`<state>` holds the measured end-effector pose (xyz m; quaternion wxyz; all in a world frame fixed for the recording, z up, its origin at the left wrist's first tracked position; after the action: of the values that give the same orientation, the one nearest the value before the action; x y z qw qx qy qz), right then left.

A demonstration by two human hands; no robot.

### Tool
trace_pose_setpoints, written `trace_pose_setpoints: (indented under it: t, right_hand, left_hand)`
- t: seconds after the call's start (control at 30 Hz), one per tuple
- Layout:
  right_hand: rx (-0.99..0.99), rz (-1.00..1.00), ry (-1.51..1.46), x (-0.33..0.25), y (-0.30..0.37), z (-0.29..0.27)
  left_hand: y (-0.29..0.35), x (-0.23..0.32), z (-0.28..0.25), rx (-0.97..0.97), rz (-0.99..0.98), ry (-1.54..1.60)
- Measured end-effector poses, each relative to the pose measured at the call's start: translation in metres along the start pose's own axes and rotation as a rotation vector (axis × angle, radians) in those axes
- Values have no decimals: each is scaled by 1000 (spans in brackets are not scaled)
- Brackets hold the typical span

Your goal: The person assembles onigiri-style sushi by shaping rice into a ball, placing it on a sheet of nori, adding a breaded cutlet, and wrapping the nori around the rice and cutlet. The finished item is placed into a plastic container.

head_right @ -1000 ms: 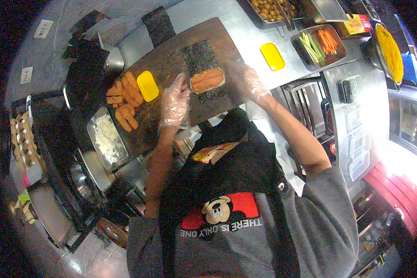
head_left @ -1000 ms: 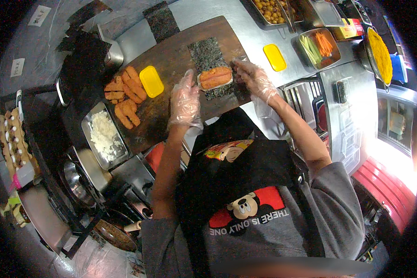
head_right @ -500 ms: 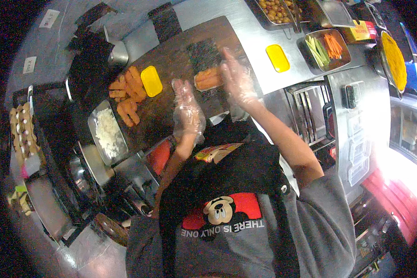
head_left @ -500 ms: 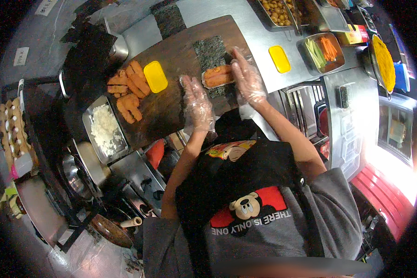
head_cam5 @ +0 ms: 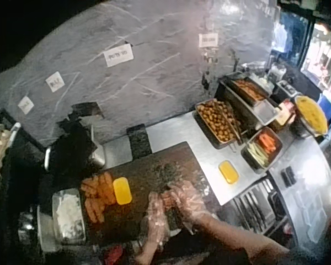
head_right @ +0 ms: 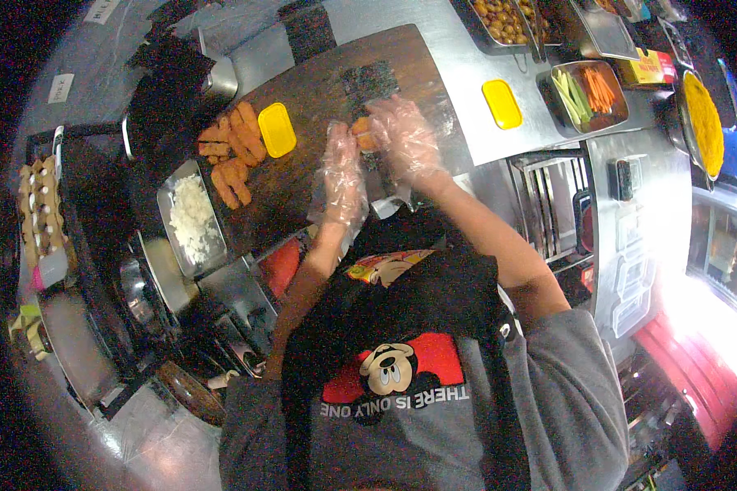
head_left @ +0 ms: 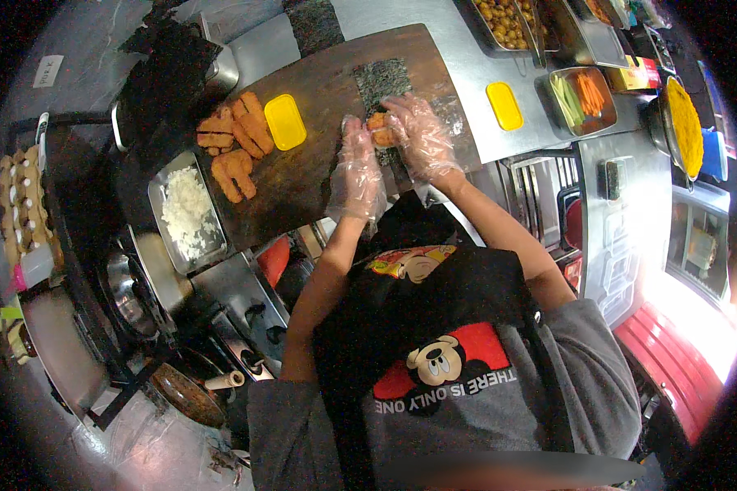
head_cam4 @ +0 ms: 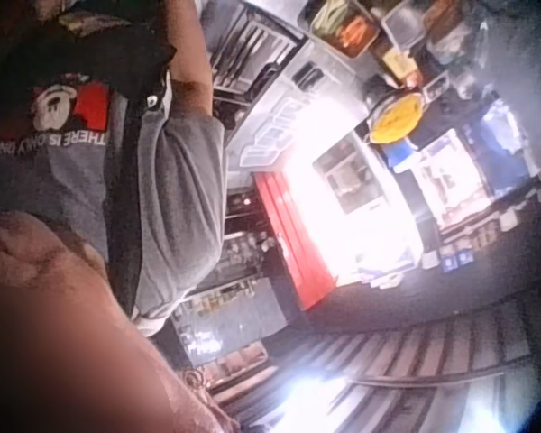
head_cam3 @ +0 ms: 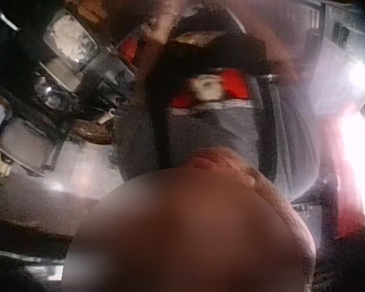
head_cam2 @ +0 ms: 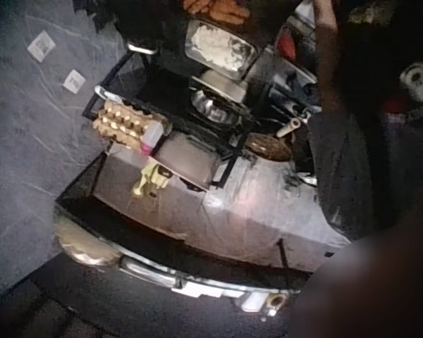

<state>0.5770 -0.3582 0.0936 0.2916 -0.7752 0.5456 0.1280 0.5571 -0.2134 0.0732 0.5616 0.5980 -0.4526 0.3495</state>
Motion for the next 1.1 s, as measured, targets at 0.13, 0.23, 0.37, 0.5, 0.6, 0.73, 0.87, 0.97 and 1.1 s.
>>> trace_pose_setpoints:
  t: [0.13,0.23,0.37,0.5,0.6,0.73,0.87,0.97,1.1]
  right_hand:
    - [116,302,-472,14,8,-19]
    - [322,419,-872,47,19,-20]
    - [554,512,-1075,42,25,-13]
    - [477,441,-846,38,20,-1]
    - [340,449,-860,31,13,3]
    - [352,416,-816,30,16,8]
    - [286,462,-889,26,10,2]
    - [131,281,-836,38,15,-24]
    - [-277,27,-293,32,4,-43]
  left_hand:
    - [-6,-16,-13,-110,161,450]
    - [-16,-19,-19,-138,211,202]
    - [-18,3,-5,-91,249,-117]
    - [-11,7,20,137,231,28]
    - [-5,15,19,103,216,-37]
    - [-12,7,31,87,245,31]
    - [-22,-7,22,81,304,-58]
    - [-14,37,9,-31,399,-347]
    - [-19,39,3,-104,443,-607]
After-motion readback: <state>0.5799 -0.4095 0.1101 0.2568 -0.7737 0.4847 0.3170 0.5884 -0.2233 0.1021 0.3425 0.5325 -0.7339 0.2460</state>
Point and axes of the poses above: each hand's wrist, its own y-axis away from the middle knuckle, its own z-axis out of the palm, x = y × z, the point moved 4 cm from there along -y, towards the middle knuckle, and after that the axes turned 11 degrees about -z, right-handed, at the moved point
